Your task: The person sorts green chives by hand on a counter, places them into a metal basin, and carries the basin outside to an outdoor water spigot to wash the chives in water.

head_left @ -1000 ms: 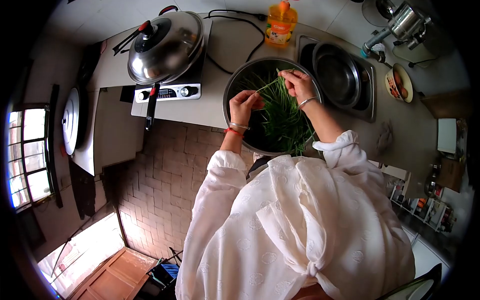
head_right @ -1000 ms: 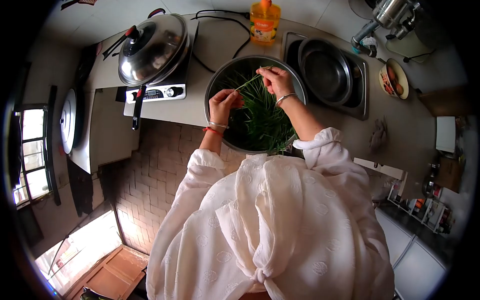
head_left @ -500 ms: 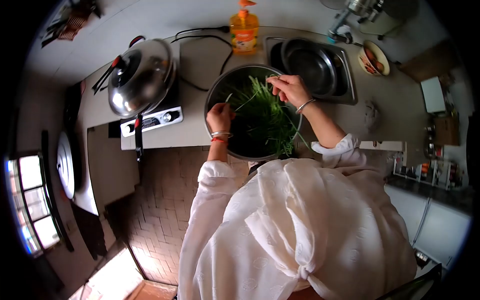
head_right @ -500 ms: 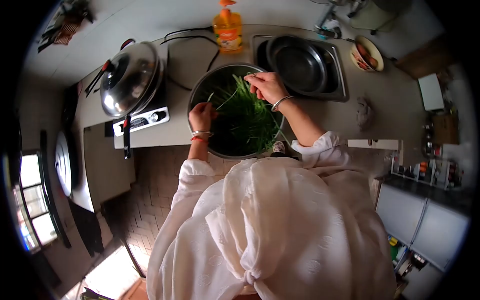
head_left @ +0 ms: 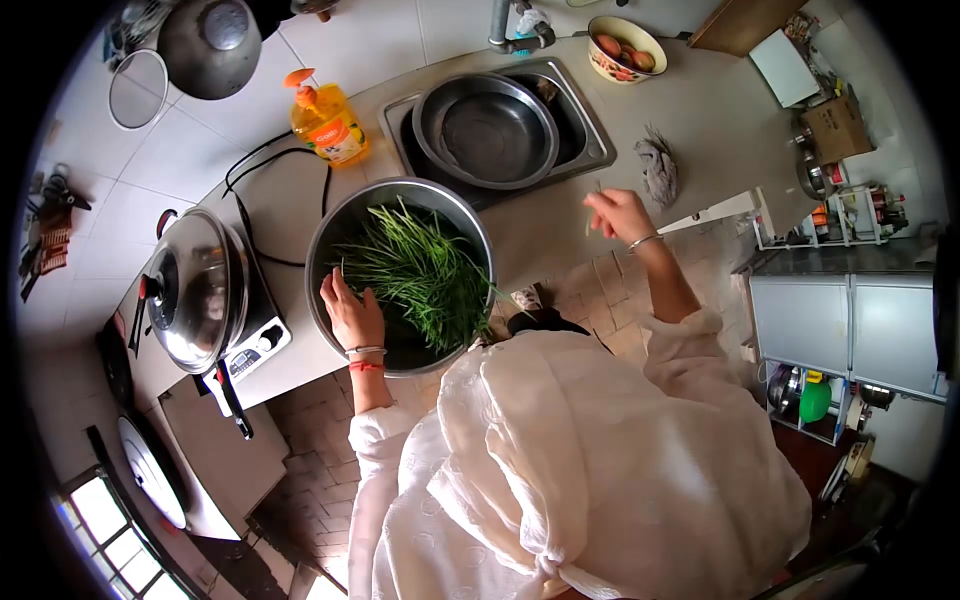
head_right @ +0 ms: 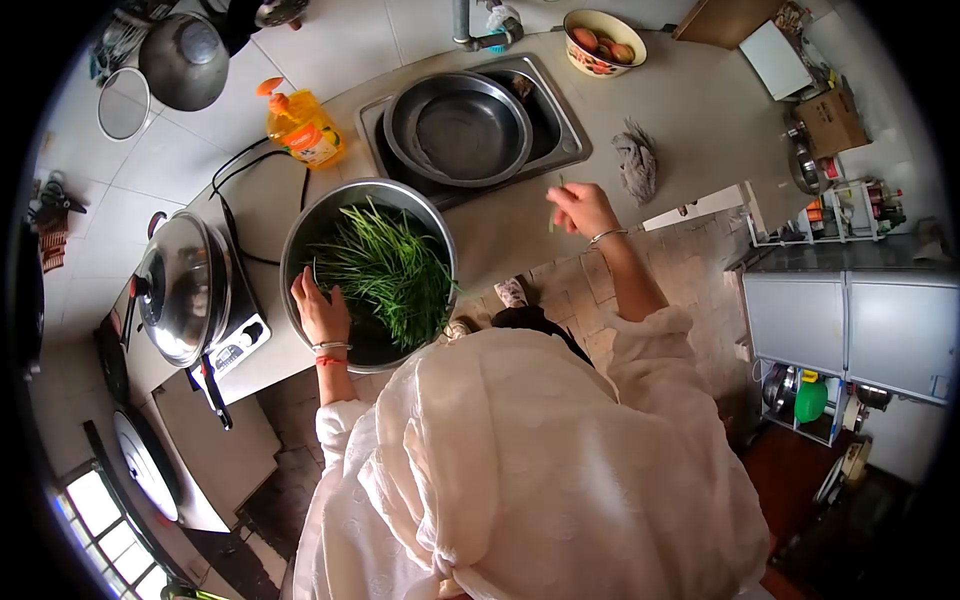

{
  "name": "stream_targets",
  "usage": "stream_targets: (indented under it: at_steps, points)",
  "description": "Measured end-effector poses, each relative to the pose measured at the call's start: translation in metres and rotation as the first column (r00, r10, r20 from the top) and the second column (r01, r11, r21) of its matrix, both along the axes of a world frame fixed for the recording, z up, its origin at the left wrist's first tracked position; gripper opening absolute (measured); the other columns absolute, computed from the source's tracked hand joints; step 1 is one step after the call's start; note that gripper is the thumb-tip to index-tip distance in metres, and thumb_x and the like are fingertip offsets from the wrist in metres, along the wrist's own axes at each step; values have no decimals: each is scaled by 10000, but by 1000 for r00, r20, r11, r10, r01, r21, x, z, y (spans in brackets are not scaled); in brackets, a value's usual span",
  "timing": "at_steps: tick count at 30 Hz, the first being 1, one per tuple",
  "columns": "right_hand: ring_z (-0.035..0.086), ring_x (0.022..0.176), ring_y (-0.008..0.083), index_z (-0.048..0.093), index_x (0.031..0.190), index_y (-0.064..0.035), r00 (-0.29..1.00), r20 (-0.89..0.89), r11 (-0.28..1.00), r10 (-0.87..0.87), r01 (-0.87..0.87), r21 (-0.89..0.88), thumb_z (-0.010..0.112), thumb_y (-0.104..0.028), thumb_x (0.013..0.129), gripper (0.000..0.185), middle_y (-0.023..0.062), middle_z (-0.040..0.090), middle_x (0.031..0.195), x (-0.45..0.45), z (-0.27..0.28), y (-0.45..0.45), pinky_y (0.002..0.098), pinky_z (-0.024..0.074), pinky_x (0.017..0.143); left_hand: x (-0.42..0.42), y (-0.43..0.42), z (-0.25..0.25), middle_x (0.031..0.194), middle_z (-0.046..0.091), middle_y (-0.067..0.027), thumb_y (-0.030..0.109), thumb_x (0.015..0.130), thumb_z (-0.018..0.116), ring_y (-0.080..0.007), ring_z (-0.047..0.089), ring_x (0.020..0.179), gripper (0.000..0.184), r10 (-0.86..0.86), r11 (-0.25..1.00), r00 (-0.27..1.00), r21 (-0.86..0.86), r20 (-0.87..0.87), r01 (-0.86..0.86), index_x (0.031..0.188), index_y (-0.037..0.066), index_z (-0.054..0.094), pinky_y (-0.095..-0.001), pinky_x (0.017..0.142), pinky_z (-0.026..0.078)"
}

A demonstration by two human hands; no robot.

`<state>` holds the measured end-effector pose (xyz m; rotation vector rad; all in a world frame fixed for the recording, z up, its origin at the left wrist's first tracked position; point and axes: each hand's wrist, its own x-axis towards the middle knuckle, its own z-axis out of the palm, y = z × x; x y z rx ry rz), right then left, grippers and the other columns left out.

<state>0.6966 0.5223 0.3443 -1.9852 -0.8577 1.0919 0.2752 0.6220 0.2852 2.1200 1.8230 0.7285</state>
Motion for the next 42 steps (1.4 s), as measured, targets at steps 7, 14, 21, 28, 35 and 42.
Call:
stream_targets:
  at_steps: [7,14,21,28,35,42]
  points:
    - [640,810,305,613,875,6,867,492,996,80,-53,-68,587,-212,802,231,150,656,835,71,-74,17,397,498,696,17,-23,21,1239,440,-186,66,762,601,-355,464,1103,519,-90,995,995,-47,-50,88,1251,18,436,-398,920,405]
    - [628,846,334,610,948,46,833,516,968,-201,88,235,603,-166,754,287,230,633,876,125,-227,156,393,488,750,61,-75,40,1110,549,-175,51,761,594,-341,520,1024,396,-124,961,987,-236,103,145,1148,-5,527,-394,895,416]
    - [589,730,280,606,908,40,892,-300,930,-339,270,-249,642,-136,717,262,133,641,851,129,-224,213,363,460,672,75,-127,47,1274,460,-148,47,750,603,-334,436,1161,477,222,955,974,-191,-47,-227,1217,53,508,-419,974,349]
    - [464,454,162,526,607,-54,841,-504,970,-197,91,-227,612,-64,665,104,34,489,556,129,-186,204,277,389,436,40,-182,-5,1314,346,-179,59,822,589,-319,440,1158,601,607,794,777,-180,170,-581,1338,24,284,-396,958,391]
    - [436,413,146,500,547,-68,823,-517,971,-238,182,-157,604,-39,625,133,21,465,513,110,-159,192,266,356,397,60,-181,-19,1022,597,-90,235,908,541,-228,621,846,354,774,617,20,-747,633,-249,1196,60,435,-376,747,525]
    - [463,450,141,509,563,-86,809,-540,973,-232,193,-129,613,-51,622,125,21,489,545,92,-94,159,272,372,418,60,-152,-29,847,590,-55,80,862,555,-214,615,714,205,774,609,-158,-789,613,-76,1059,35,516,-395,670,563]
